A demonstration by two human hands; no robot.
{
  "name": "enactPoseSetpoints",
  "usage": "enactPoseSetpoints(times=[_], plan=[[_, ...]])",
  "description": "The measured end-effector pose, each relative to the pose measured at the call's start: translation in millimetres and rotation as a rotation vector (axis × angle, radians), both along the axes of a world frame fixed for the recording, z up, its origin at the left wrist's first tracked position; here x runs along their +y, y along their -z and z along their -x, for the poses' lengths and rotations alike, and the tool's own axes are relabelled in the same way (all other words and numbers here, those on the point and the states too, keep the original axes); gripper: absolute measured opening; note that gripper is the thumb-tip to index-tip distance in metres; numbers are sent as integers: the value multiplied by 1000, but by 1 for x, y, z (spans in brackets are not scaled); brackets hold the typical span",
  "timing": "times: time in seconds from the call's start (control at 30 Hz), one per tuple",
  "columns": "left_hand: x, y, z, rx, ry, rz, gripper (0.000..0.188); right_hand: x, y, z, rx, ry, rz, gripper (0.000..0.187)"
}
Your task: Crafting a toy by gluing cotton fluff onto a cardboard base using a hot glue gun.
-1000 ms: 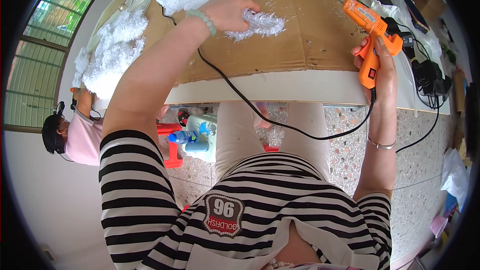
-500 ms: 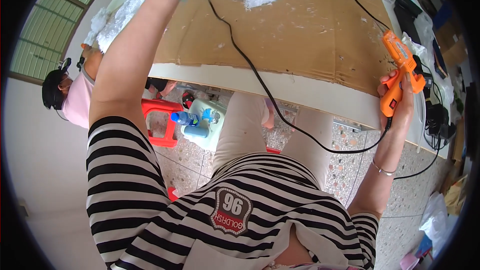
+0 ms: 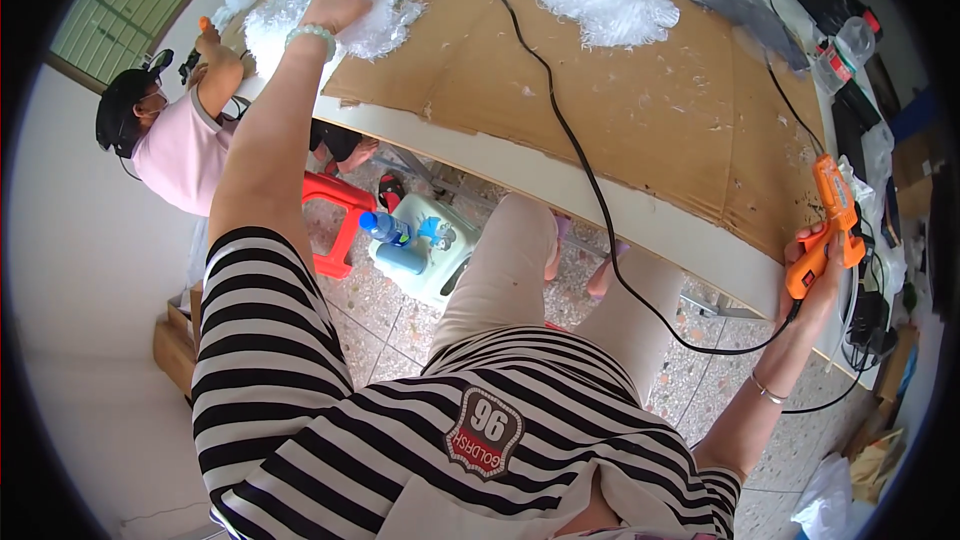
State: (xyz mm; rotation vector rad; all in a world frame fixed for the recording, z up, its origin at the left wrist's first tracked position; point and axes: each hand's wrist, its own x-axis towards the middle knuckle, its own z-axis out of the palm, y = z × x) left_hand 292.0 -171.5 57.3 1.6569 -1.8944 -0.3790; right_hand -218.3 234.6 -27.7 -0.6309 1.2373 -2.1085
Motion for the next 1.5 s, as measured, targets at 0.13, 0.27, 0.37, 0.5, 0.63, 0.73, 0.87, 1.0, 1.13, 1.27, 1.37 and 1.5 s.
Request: enactPoseSetpoints(times=[0.13, 0.27, 0.37, 0.5, 0.63, 0.73, 0.87, 1.0, 1.13, 1.27, 1.37, 1.5], plan=[[15, 14, 21, -451, 7, 18, 50, 0, -7, -11, 27, 23, -20, 34], [12, 2, 11, -367, -96, 503, 38, 1, -5, -5, 12, -8, -9, 33], [13, -4, 22, -301, -58, 646, 29, 3, -5, -5, 11, -28, -1, 28], [54, -14, 87, 93, 160, 454, 16, 3, -12, -13, 17, 22, -15, 29], [89, -5, 149, 371, 392, 235, 17, -1, -17, -22, -18, 49, -43, 28], [96, 9, 192, 372, 576, 173, 17, 1, -17, -21, -31, 59, -54, 27], [105, 28, 243, 337, 711, 129, 17, 3, -19, -18, 23, -5, -36, 27], [95, 37, 272, 24, 688, 233, 22, -1, -20, -20, 18, -29, -54, 32], [91, 41, 293, -289, 495, 371, 27, 5, -20, -16, 14, -46, -42, 30], [51, 53, 282, -272, 527, 419, 21, -1, -24, -25, -11, 3, -47, 30], [43, 39, 276, 73, 568, 181, 16, 4, -17, -16, 7, -100, -37, 29], [69, -7, 273, 454, 614, -51, 14, 6, -22, -18, -52, -12, -2, 29]])
